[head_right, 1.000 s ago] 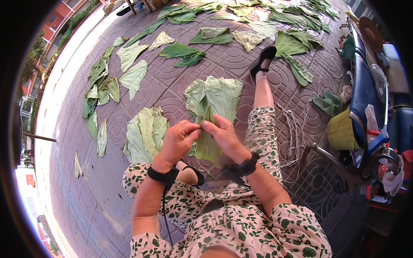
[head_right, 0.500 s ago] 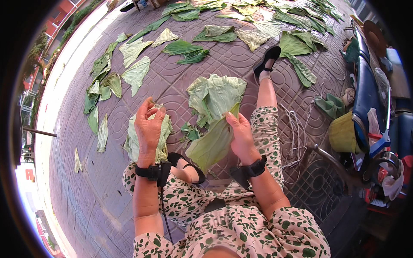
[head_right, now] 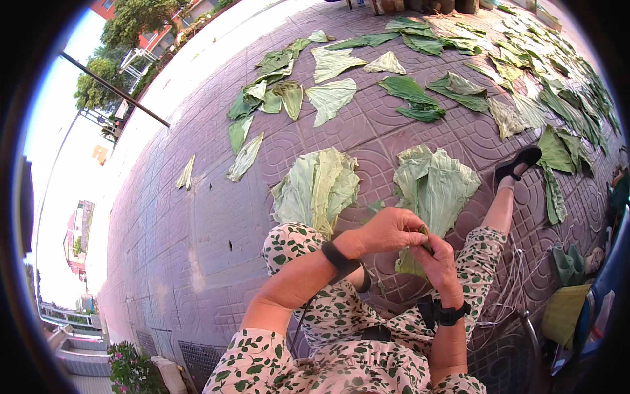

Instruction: The person picks up large green leaves from the ground, folds and rolls them by hand, and places them back down.

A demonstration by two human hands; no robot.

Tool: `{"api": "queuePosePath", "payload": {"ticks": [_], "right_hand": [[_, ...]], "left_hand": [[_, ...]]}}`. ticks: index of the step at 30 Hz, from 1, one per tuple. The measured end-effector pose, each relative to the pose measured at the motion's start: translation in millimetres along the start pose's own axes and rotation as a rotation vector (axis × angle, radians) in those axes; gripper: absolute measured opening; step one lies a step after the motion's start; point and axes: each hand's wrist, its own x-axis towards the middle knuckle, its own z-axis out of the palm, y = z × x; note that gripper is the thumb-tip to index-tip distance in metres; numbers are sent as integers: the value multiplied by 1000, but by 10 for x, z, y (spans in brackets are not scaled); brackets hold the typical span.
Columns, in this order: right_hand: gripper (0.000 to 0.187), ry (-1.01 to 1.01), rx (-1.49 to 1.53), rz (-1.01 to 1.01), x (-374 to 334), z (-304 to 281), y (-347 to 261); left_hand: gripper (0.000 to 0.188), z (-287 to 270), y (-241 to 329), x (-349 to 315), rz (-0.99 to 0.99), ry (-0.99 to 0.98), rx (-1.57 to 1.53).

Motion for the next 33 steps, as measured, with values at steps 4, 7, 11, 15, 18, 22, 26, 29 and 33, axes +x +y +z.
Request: {"api": "queuePosePath", "payload": {"ticks": [4, 7, 11, 15, 18, 22, 26, 29, 33], "right_hand": [[21, 77, -32, -31, 41, 3, 88], [25, 178, 130, -14, 55, -115, 217], [18, 225, 117, -26, 1, -500, 419], [16, 254, 203, 86, -169, -810, 630], [13, 316, 267, 191, -311, -885, 785], [14, 315, 238, 308, -430, -935, 1205], [16, 320, 201, 330, -420, -811, 1062], [15, 311, 180, 355, -372, -797, 1056], [13, 346, 196, 370, -414, -904, 1177]], "left_hand": [[14, -77, 12, -4, 7, 109, 85], [10, -217, 10, 1, -8, 403, -276], [15, -758, 221, -97, 42, 802, -682], [14, -1419, 280, -347, 237, 1080, -1004], [12, -1715, 99, -650, 264, 1156, -1053], [13, -1756, -740, -1055, 147, 1362, -1250], [15, -1230, -1766, -1530, -78, 1576, -1391], [17, -646, -2463, -1846, -193, 1733, -1553], [19, -102, -2685, -1901, -222, 1691, -1490]]}}
